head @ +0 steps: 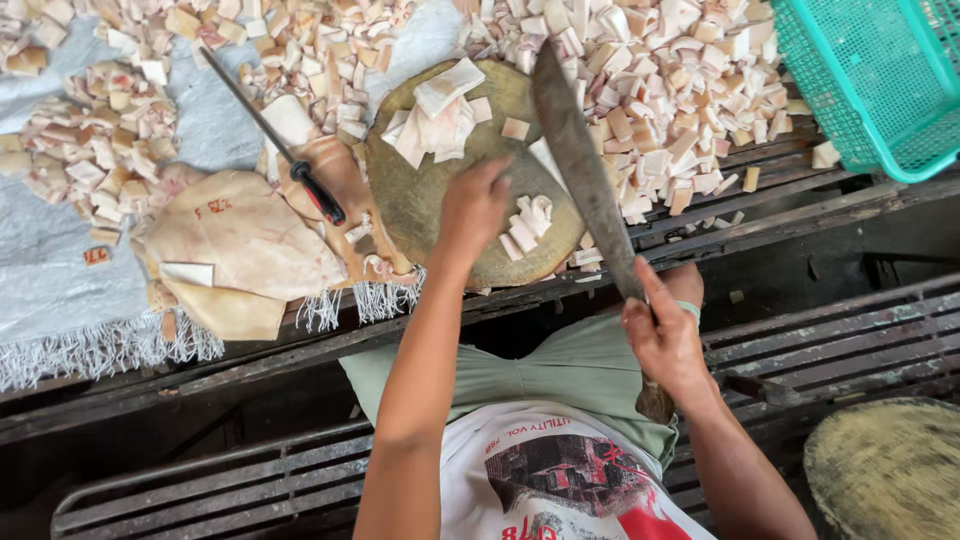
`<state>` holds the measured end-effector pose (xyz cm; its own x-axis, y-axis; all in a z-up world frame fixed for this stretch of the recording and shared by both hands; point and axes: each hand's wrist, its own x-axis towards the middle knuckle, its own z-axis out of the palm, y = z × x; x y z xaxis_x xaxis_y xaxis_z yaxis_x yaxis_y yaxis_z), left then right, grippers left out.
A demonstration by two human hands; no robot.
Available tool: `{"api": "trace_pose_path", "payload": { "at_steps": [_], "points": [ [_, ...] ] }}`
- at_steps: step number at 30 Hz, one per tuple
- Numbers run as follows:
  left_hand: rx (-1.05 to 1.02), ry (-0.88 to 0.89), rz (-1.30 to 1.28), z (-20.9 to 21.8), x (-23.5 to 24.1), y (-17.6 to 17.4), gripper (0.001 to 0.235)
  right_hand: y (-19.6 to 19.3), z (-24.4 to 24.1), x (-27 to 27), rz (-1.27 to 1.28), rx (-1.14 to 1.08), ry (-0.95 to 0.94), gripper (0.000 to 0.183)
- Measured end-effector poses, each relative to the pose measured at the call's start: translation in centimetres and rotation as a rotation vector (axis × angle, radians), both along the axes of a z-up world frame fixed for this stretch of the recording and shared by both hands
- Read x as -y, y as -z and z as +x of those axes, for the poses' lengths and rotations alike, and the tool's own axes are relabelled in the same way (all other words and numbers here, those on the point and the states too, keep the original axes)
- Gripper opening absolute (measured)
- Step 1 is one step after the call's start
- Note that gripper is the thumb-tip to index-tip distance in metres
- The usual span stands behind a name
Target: The person cuts strips of processed animal hide into small square pieces using a cleaver on a wooden cutting board, placing the pieces onto a pile.
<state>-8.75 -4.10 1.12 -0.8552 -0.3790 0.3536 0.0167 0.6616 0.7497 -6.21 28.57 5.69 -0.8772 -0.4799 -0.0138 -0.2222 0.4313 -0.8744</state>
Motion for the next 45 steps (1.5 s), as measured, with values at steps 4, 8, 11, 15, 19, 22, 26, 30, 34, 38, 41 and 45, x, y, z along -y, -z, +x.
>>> {"api": "trace_pose_path", "payload": {
  "at_steps": [4,8,11,15,19,22,26,30,34,38,41,45],
  "points": [
    [0.260,0.157,-0.163,-7.9,-2.1,0.5,0.054,0.1,-0.9,-0.3,-0.093,0.167,0.186,0.060],
    [0.657,0.195,-0.291,-11.1,-3.2,1.6,0.065,1.0,-1.3,-1.0,-0.170,0.216,0.235,0.065],
    [0.646,0.215,-0.149,-13.5,-2.4,2.4,0.069,2.0,-1.4,-1.0,-0.169,0.257,0.289,0.063],
    [0.686,0.272,0.203,-13.6,-1.7,2.7,0.036,2.1,-0.5,-1.4,-0.171,0.215,0.244,0.062],
    [0.294,0.126,0.331,-7.1,2.6,1.0,0.033,1.0,1.9,-2.4,0.014,0.054,0.079,0.061],
    [0.090,-0.104,0.278,1.0,7.3,-2.4,0.020,0.0,3.8,-2.2,0.138,0.049,-0.106,0.063],
    [-0.035,-0.294,0.644,9.0,9.2,-5.0,0.013,0.2,4.7,-1.0,0.267,-0.211,-0.375,0.068],
    [-0.018,-0.247,0.959,11.0,7.1,-3.1,0.012,1.1,3.0,-0.4,0.356,-0.247,-0.293,0.065],
    [0.109,-0.162,1.067,9.3,1.1,0.4,0.029,1.9,0.1,0.2,0.367,-0.285,-0.143,0.062],
    [0.262,-0.204,0.741,8.9,-3.1,1.5,0.028,1.6,-0.7,0.8,0.291,-0.204,-0.074,0.060],
    [0.340,-0.242,0.525,9.5,-3.8,1.0,0.025,0.4,-0.2,1.0,0.277,-0.268,-0.054,0.063],
    [0.241,-0.236,0.324,9.5,-3.2,0.7,0.024,-1.4,0.9,-0.1,0.052,-0.551,-0.029,0.058]
  ]
}}
